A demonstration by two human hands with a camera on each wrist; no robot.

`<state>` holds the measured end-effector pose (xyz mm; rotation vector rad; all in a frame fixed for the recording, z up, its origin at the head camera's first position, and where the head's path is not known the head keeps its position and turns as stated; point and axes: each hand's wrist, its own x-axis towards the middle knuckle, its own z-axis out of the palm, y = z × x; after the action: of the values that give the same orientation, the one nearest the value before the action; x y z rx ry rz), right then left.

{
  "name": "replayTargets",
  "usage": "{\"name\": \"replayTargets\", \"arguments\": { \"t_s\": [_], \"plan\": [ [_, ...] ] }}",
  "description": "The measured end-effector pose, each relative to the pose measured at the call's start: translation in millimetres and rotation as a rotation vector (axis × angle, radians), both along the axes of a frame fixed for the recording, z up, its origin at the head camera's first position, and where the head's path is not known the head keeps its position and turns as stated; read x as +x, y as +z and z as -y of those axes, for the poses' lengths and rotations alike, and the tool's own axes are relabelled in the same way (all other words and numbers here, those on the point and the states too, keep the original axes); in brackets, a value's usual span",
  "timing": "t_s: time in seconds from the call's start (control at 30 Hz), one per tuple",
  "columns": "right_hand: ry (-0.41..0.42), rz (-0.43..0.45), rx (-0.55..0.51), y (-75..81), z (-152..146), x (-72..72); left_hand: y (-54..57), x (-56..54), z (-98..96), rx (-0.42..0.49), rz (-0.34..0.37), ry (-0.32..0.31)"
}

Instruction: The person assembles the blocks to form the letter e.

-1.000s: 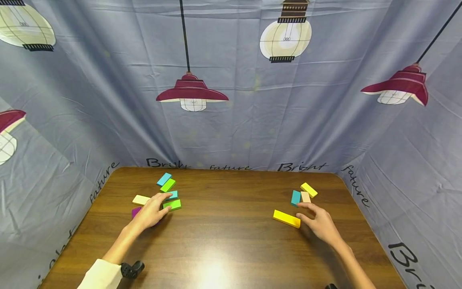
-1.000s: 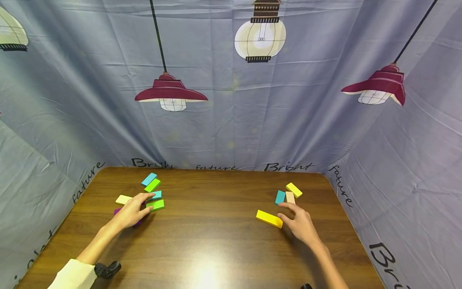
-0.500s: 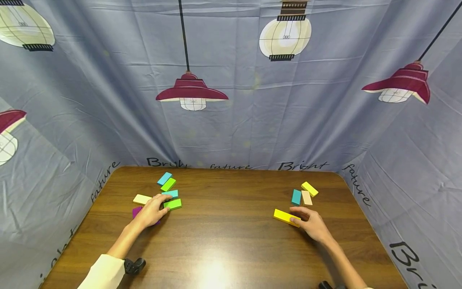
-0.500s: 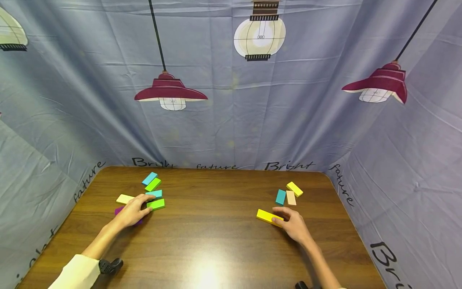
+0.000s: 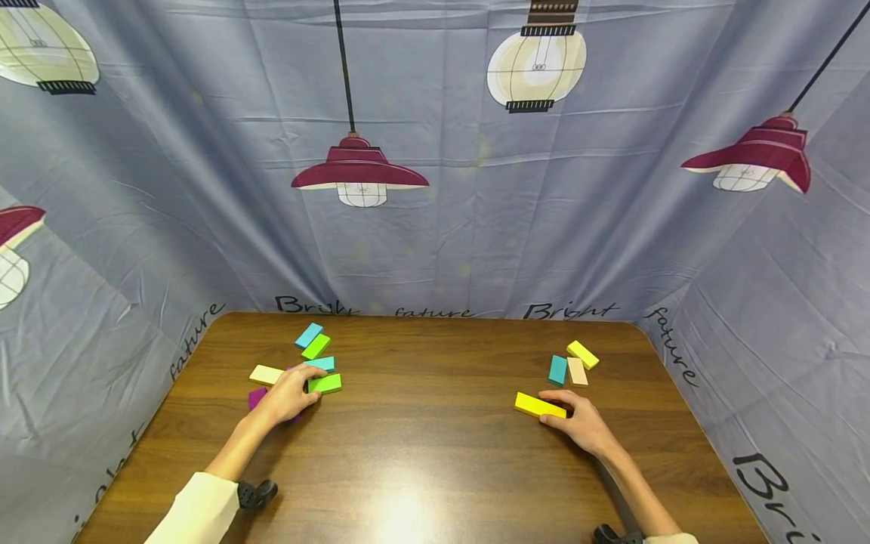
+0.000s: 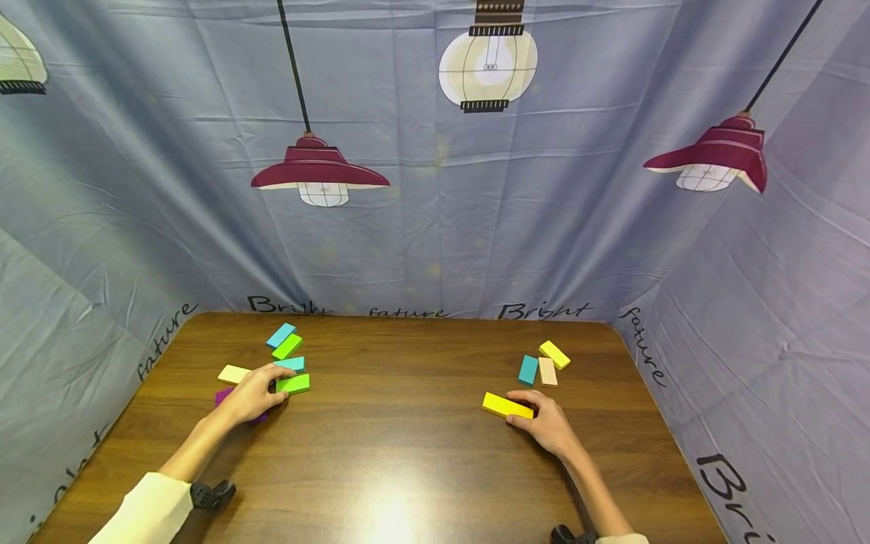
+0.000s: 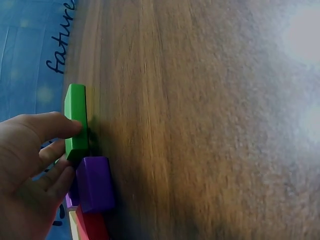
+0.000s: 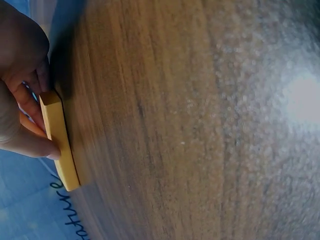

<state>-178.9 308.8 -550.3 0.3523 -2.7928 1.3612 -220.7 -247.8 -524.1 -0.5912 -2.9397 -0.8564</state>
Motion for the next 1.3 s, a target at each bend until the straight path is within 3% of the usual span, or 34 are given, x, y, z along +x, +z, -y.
{"name": "replayTargets", "arguments": {
  "t_s": [0.03,0.3,0.7,1.3],
  "plan": [
    [-0.001,0.000,0.007,-6.6,-3.0,-2.8,0.1,-0.8,-0.6,0.000,-0.003,-0.001],
    [0.006,-0.046,0.029,-11.3,-2.7,-4.7,-0.3,-4.1,-13.1,0.026,-0.016,-0.031],
    [0.007,-0.092,0.036,-10.6,0.7,-2.0,3.9,-15.1,-56.2,0.142,-0.040,-0.116],
    [0.033,-0.146,0.028,-11.9,-0.7,-2.8,-7.0,-14.5,-120.1,0.183,0.084,-0.219]
  ]
}}
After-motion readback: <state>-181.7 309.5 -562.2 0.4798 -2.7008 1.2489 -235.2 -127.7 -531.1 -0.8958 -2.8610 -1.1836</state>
